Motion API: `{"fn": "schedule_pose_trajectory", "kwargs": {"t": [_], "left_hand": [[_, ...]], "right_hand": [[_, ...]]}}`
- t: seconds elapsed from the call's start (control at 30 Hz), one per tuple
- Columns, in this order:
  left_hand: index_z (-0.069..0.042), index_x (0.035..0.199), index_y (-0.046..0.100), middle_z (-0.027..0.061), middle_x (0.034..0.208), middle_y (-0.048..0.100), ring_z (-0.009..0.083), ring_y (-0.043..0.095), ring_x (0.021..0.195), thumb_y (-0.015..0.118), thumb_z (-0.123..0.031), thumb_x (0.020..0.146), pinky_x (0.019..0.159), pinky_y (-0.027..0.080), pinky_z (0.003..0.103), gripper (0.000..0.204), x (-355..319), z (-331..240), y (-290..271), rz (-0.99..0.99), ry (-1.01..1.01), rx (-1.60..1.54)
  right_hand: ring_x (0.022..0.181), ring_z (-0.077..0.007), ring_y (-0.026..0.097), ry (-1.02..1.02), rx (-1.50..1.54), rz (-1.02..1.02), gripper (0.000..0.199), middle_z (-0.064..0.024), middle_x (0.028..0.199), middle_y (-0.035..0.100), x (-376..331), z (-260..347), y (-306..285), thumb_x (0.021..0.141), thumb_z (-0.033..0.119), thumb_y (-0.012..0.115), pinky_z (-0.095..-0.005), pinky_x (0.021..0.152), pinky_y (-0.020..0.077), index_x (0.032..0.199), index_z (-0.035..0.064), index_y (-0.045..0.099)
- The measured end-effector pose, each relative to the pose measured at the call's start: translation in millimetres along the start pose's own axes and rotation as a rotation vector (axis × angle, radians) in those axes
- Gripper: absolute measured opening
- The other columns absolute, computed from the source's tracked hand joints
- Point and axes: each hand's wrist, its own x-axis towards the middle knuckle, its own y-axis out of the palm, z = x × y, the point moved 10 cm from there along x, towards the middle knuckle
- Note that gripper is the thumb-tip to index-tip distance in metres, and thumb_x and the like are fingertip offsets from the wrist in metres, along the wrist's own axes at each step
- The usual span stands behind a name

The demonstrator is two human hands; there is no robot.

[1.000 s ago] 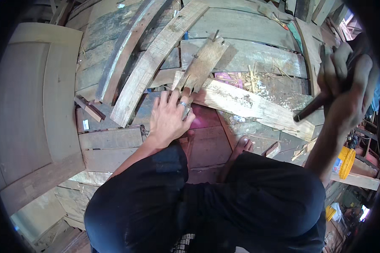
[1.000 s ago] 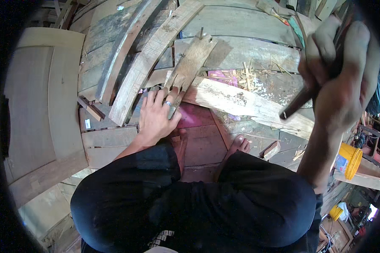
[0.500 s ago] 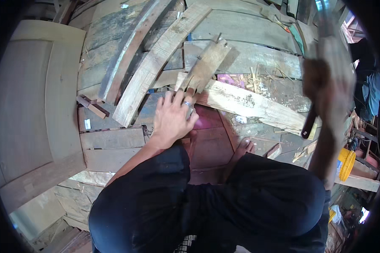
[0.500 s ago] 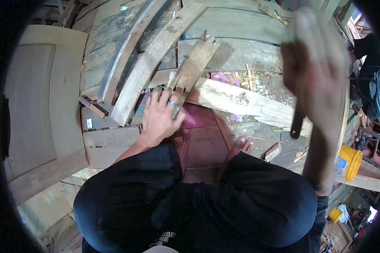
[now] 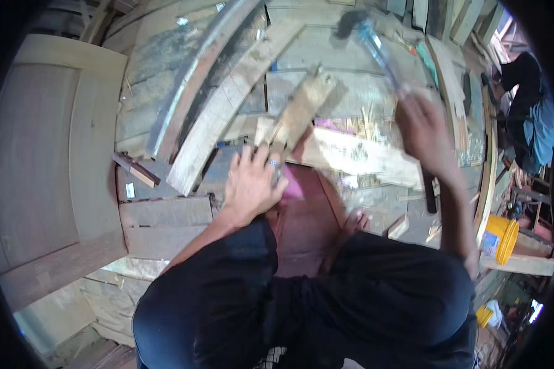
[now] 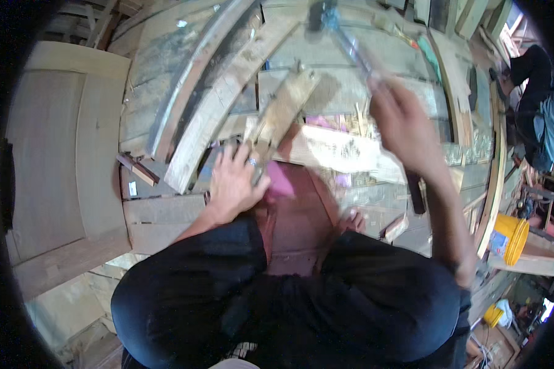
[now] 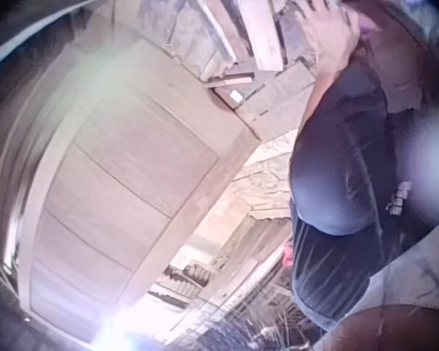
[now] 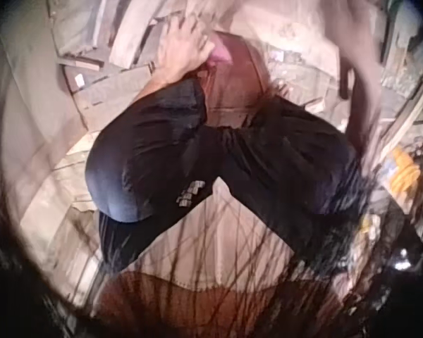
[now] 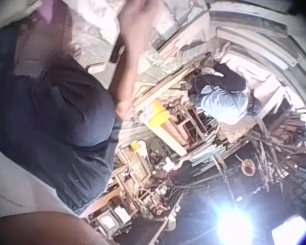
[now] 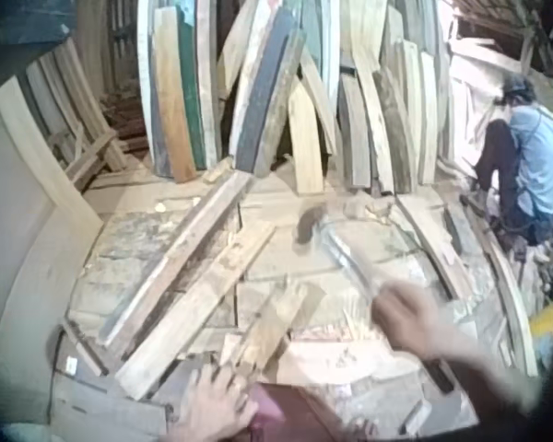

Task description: The person uses a hammer to pry up and break apart wooden floorboards. They repeatedly strike the wood to loosen it and remove pieces from the floor structure.

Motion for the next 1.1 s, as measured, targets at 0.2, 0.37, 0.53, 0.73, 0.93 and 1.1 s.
{"fn": "schedule_pose_trajectory", "kwargs": {"t": [0.2,0.37,0.53,0.73,0.93,1.1], "left_hand": [[-0.005,0.138,0.064,0.0159,0.130,0.061,0.0373,0.054,0.122,0.075,-0.033,0.084,0.102,0.046,0.051,0.062,-3,-3,-3,-0.050,0.020,0.011],[-0.005,0.132,0.067,0.0152,0.126,0.061,0.0366,0.054,0.121,0.075,-0.034,0.085,0.101,0.047,0.051,0.056,4,-4,-2,0.025,-0.015,0.012],[-0.007,0.134,0.067,0.0119,0.125,0.061,0.0340,0.055,0.120,0.074,-0.036,0.085,0.101,0.047,0.050,0.057,2,-5,-6,-0.012,-0.015,0.012],[-0.006,0.134,0.067,0.0125,0.127,0.062,0.0336,0.055,0.119,0.075,-0.036,0.084,0.098,0.047,0.049,0.058,-3,-5,11,0.061,0.012,0.023],[-0.006,0.128,0.068,0.0123,0.127,0.062,0.0337,0.055,0.119,0.075,-0.037,0.084,0.097,0.047,0.049,0.054,-1,-8,6,0.065,0.024,0.002],[-0.007,0.134,0.066,0.0124,0.131,0.062,0.0334,0.055,0.119,0.076,-0.037,0.083,0.097,0.048,0.048,0.060,4,-10,-4,-0.025,0.020,0.018]], "right_hand": [[0.053,-0.0103,0.043,-0.518,0.486,-0.241,0.027,-0.0006,0.075,0.048,-10,107,-86,0.113,0.026,0.047,-0.0273,0.047,0.0332,0.115,0.0028,0.060],[0.080,-0.0155,0.058,-0.112,-0.047,0.046,0.046,-0.0117,0.098,0.067,3,-12,34,0.113,0.024,0.052,-0.0319,0.075,0.0501,0.155,0.0054,0.050],[0.069,-0.0096,0.047,-0.130,0.134,0.178,0.053,0.0009,0.076,0.048,-24,-11,38,0.114,0.030,0.055,-0.0297,0.063,0.0429,0.164,0.0132,0.047],[0.050,-0.0087,0.042,-0.221,0.464,-0.391,0.038,-0.0004,0.067,0.050,-24,79,-85,0.115,0.038,0.044,-0.0270,0.046,0.0310,0.121,0.0045,0.062],[0.057,-0.0111,0.048,-0.204,0.396,0.138,0.040,0.0008,0.070,0.048,-7,7,25,0.116,0.030,0.046,-0.0292,0.051,0.0387,0.151,0.0100,0.051],[0.055,-0.0076,0.045,0.079,0.251,0.073,0.049,0.0051,0.068,0.046,-16,-28,5,0.115,0.023,0.050,-0.0271,0.050,0.0370,0.162,0.0093,0.047]]}}
